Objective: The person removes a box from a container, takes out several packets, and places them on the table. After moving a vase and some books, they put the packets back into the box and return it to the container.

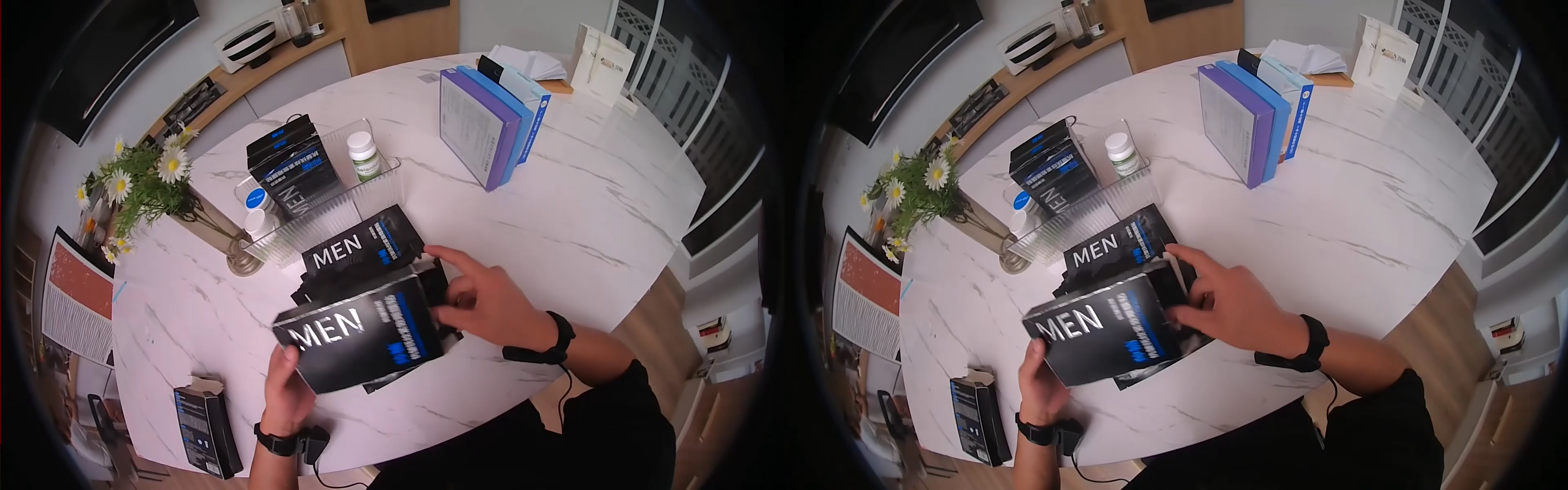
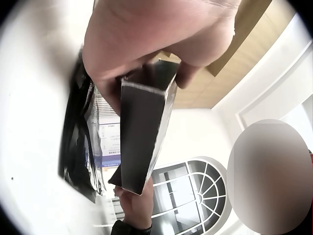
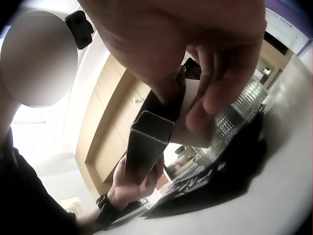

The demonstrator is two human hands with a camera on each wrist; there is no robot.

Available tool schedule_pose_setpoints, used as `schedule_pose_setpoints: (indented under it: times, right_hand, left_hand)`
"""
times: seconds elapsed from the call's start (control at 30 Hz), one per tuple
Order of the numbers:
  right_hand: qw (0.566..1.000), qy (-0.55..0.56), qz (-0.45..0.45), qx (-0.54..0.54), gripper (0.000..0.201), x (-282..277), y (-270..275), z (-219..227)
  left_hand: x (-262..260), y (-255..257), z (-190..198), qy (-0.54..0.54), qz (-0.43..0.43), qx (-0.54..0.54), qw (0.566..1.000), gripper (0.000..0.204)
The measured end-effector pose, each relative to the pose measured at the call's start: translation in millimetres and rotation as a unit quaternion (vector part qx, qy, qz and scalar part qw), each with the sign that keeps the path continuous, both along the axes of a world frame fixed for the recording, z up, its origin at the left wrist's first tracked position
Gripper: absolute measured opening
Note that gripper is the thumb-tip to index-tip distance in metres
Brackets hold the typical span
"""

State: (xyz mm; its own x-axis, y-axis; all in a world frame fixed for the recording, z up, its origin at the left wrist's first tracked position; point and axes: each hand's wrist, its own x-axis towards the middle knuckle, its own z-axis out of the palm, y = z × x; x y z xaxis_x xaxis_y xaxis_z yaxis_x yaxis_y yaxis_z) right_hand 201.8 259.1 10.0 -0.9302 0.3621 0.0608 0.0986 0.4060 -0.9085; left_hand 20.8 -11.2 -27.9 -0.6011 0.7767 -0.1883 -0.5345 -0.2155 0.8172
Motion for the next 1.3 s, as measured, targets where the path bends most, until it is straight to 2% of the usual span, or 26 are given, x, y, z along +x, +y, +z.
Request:
schedule_pose_setpoints:
  times: [0.07, 0.17, 0.23, 0.33, 0.47, 0.57, 0.6, 0.7, 0.9, 0.97, 1.1, 1.17, 1.23, 1.3]
  right_hand:
    - [0.996, 0.006, -0.047, -0.079, 0.052, -1, 4, -1]
    - [0.976, 0.04, -0.115, -0.182, 0.028, -3, 8, 1]
    - [0.954, 0.069, -0.159, -0.244, 0.017, -5, 11, 4]
    - [0.96, 0.066, -0.153, -0.227, 0.021, -5, 20, 4]
    - [0.962, 0.024, -0.106, -0.249, 0.026, -6, 23, -7]
    - [0.961, 0.012, -0.073, -0.268, 0.039, -9, 12, 2]
    - [0.967, -0.011, -0.051, -0.251, 0.05, -8, 14, 1]
    - [0.973, 0.034, -0.069, -0.216, 0.046, -8, 13, -1]
    - [0.989, 0.055, 0.024, -0.133, 0.047, 1, 1, -1]
    - [0.991, 0.042, 0.058, -0.111, 0.062, -1, -1, -6]
    - [0.996, 0.013, 0.072, -0.055, 0.076, -2, -2, -8]
    - [0.998, 0.013, 0.064, -0.014, 0.081, -3, -1, -13]
    - [0.999, 0.014, 0.05, -0.015, 0.073, -3, 0, -9]
    - [0.999, 0.025, 0.018, -0.026, 0.062, -2, 0, -10]
  left_hand:
    - [1, 6, 8, -0.044, 0.077, -0.003, 0.996, 0.043]
    - [-9, 8, 9, -0.073, 0.169, 0.018, 0.983, 0.038]
    - [-20, 3, 9, -0.092, 0.213, 0.077, 0.97, 0.035]
    - [-32, -7, 16, -0.094, 0.31, 0.127, 0.938, 0.034]
    - [-42, -13, 16, -0.117, 0.332, 0.14, 0.925, 0.034]
    - [-32, -6, 15, -0.116, 0.295, 0.138, 0.938, 0.035]
    - [-29, -4, 15, -0.116, 0.274, 0.128, 0.946, 0.035]
    - [-24, -1, 15, -0.114, 0.21, 0.097, 0.966, 0.036]
    - [-11, 1, 3, -0.049, 0.077, 0.033, 0.995, 0.046]
    - [-3, 3, 4, -0.025, 0.034, 0.0, 0.999, 0.044]
    - [3, 3, 2, 0.027, -0.06, -0.016, 0.998, 0.061]
    - [5, 2, 3, 0.023, -0.064, -0.013, 0.998, 0.065]
    - [5, 3, 3, 0.051, -0.072, -0.002, 0.996, 0.063]
    - [7, 5, 4, 0.046, -0.009, -0.002, 0.999, 0.056]
